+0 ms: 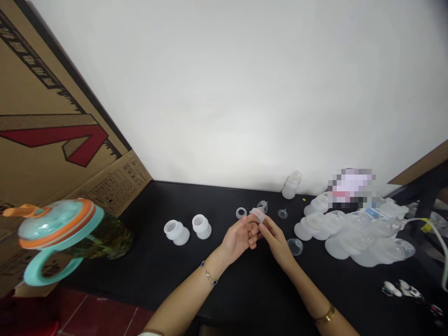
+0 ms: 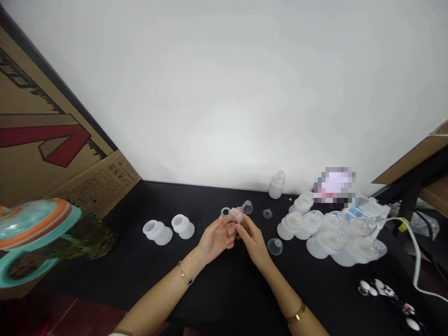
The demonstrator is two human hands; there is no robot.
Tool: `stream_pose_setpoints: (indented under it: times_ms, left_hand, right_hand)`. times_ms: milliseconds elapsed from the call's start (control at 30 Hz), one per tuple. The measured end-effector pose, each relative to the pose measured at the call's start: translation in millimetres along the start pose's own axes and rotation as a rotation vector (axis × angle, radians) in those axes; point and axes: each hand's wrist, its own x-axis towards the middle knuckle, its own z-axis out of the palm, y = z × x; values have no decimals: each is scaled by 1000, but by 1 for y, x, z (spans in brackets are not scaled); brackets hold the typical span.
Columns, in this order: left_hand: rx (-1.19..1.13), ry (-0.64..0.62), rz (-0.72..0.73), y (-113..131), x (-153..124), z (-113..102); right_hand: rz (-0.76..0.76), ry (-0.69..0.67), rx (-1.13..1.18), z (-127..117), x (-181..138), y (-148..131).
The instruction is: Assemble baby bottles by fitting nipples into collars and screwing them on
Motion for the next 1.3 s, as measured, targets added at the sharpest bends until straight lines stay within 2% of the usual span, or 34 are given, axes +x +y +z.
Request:
stream_pose_setpoints:
  times_ms: [133,367,600,900,1067,1167,1300]
  left_hand:
    - [-19,-68,-5,2,-1,0]
    - [94,-149,-17,-2,-4,-1]
    - [194,-186,-41,-1,-3,-2]
    - [869,-15,114,-9,-2,5]
    - [1317,172,295,-18,-4,1]
    - [1369,276,393,-20,-3,-4]
    - [1306,320,433,-18,-2,-9]
  right_hand:
    - [-6,27,7,0,-1,-3]
    - [74,105,21,1,2,-11]
    - [174,159,192,-2,4,-14]
    - [287,161,247,-1,5,-7]
    - [281,201,197,2,4,-9]
    - [273,171,194,4,3,-10]
    - [259,124,170,5,3,-10]
